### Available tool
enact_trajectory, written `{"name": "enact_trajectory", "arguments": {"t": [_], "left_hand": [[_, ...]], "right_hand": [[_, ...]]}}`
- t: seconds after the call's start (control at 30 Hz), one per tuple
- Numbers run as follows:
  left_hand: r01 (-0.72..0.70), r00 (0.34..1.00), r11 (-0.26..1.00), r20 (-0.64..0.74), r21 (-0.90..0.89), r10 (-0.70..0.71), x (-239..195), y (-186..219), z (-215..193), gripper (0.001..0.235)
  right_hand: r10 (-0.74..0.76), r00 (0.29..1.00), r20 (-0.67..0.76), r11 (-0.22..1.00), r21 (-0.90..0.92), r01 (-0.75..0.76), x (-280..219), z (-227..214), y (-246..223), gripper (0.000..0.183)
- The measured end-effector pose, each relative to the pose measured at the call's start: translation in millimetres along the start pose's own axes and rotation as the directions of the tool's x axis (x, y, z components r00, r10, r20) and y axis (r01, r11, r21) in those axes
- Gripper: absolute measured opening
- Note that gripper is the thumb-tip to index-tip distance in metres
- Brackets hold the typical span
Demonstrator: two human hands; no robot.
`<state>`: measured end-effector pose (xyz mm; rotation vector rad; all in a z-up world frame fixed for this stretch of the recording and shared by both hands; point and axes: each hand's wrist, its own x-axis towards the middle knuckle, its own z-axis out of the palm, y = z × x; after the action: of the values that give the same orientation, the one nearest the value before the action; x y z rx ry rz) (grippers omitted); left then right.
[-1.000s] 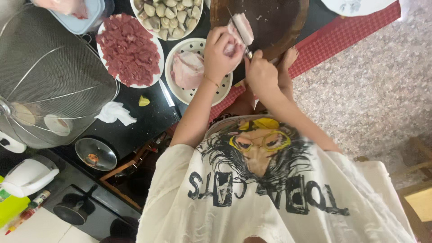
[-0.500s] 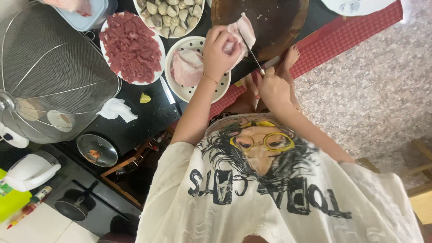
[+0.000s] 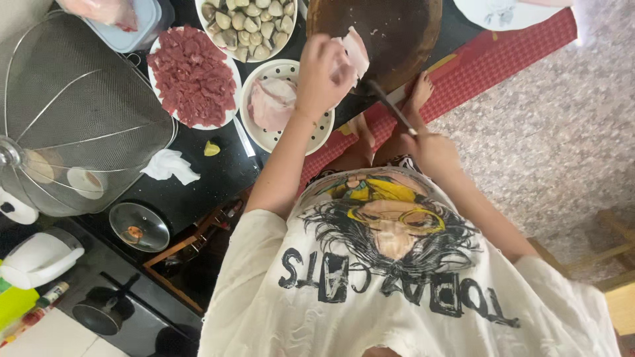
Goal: The person slices raw meat into thin pieces with a knife on a wooden cutting board and places the slices onto a white plate.
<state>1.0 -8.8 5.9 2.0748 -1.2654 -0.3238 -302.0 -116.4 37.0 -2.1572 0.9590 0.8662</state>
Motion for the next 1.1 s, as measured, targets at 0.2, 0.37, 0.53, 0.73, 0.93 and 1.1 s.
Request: {"name": "enact_trajectory", "arguments": {"t": [0.2,0.37,0.53,0.73,0.93,1.1], "left_hand": [[-0.266,0.937,0.785,0.340,0.559,0.075,23,26,29,0.039],[-0.278,0.955,0.727,0.097,0.628,0.281,31,-2,71,0.013],[0.051,0.986,0.951,0.136,0.305,-0.096,63,18,47,0.007],[0.567,0.821,0.478,0.413,-0.671,-0.395,100,92,2,0.020],[0.618,0.786,0.298,0.582,-0.728,-0.210,123,186,-1,0.009],[0.463,0.834,0.645,0.544,-0.607,-0.087,144,195,38,0.017]], "right_hand": [[0.054,0.903,-0.426,0.939,0.329,0.099,-13,-13,68,0.032],[0.060,0.804,-0.592,0.868,0.429,0.251,-31,-41,67,0.027],[0.087,0.748,-0.658,0.535,0.664,0.522,-36,-53,76,0.025],[0.202,0.855,-0.477,0.395,0.839,0.375,-6,-89,77,0.019],[-0.182,0.909,-0.375,-0.021,0.925,0.378,31,-139,66,0.057],[-0.194,0.936,-0.293,-0.140,0.953,0.269,55,-160,100,0.018]]}}
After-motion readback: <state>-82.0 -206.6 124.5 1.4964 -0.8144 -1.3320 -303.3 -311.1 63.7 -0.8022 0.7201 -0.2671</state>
